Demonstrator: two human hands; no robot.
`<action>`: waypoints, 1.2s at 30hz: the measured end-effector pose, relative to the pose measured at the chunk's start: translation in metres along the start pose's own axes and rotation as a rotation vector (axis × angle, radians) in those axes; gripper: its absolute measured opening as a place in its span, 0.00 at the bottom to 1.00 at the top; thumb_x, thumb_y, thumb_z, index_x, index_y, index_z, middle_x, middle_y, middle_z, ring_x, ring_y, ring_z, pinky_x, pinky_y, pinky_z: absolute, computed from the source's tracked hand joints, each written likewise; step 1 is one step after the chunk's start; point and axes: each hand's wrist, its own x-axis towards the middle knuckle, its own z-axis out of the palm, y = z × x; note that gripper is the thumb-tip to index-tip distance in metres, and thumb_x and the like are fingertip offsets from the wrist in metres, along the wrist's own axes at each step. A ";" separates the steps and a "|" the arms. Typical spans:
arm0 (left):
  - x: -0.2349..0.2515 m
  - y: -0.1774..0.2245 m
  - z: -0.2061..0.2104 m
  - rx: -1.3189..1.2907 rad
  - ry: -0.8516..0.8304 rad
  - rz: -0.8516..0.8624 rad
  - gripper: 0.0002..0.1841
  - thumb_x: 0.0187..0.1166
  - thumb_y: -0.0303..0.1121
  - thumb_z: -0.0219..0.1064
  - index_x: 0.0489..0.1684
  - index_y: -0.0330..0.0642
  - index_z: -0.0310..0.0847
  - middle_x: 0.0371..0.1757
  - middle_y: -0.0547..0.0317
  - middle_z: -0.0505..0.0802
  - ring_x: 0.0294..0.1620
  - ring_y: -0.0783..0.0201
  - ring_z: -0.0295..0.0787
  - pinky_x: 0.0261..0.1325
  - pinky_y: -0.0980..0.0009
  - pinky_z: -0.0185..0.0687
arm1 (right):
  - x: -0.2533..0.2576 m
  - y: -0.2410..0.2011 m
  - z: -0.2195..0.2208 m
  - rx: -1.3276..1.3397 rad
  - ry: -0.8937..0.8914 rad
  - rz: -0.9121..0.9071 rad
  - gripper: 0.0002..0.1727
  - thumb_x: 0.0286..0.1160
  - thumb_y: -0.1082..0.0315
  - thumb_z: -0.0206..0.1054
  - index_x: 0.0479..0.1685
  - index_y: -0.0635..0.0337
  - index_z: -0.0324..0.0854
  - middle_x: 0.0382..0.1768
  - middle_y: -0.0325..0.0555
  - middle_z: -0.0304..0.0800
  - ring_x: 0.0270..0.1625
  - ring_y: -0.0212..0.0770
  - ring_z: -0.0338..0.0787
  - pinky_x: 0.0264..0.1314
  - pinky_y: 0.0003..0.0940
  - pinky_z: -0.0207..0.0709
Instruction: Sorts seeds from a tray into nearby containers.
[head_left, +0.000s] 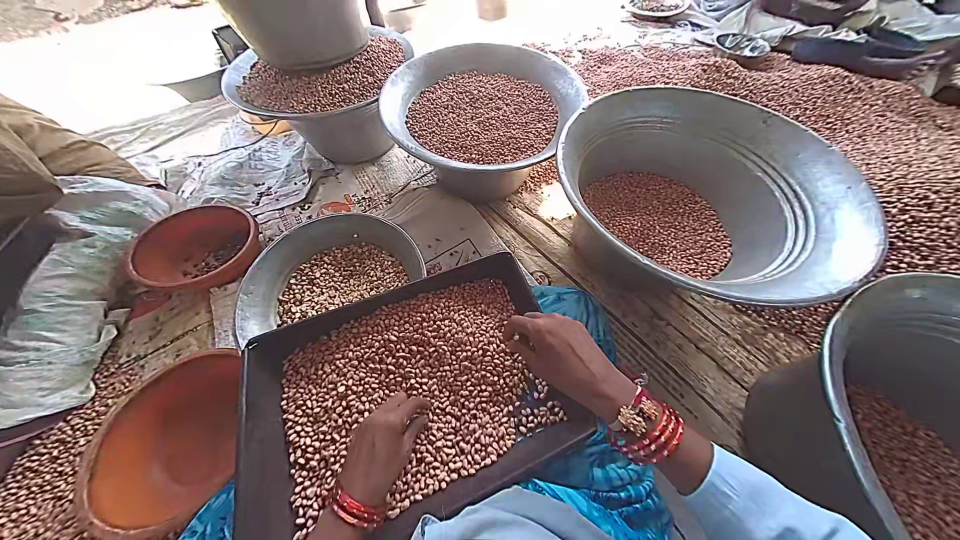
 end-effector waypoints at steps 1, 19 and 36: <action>0.000 0.002 0.000 0.012 -0.029 -0.012 0.08 0.64 0.26 0.78 0.39 0.40 0.96 0.32 0.46 0.94 0.32 0.45 0.95 0.33 0.44 0.89 | -0.005 0.000 -0.002 -0.036 -0.151 0.078 0.13 0.84 0.67 0.61 0.52 0.63 0.89 0.47 0.59 0.94 0.53 0.60 0.93 0.54 0.59 0.80; -0.024 -0.006 -0.043 -0.203 -0.231 -0.159 0.11 0.71 0.28 0.67 0.45 0.39 0.94 0.21 0.54 0.89 0.16 0.58 0.79 0.25 0.55 0.77 | -0.041 0.000 0.032 -0.415 -0.523 0.084 0.11 0.80 0.84 0.54 0.43 0.77 0.83 0.45 0.69 0.89 0.52 0.66 0.91 0.51 0.54 0.81; 0.037 -0.007 -0.101 0.141 0.373 -0.087 0.13 0.75 0.32 0.66 0.49 0.33 0.91 0.53 0.32 0.91 0.54 0.34 0.91 0.57 0.41 0.86 | 0.033 -0.036 -0.004 -0.049 0.428 -0.322 0.14 0.81 0.61 0.65 0.58 0.54 0.89 0.45 0.49 0.95 0.40 0.50 0.96 0.34 0.47 0.86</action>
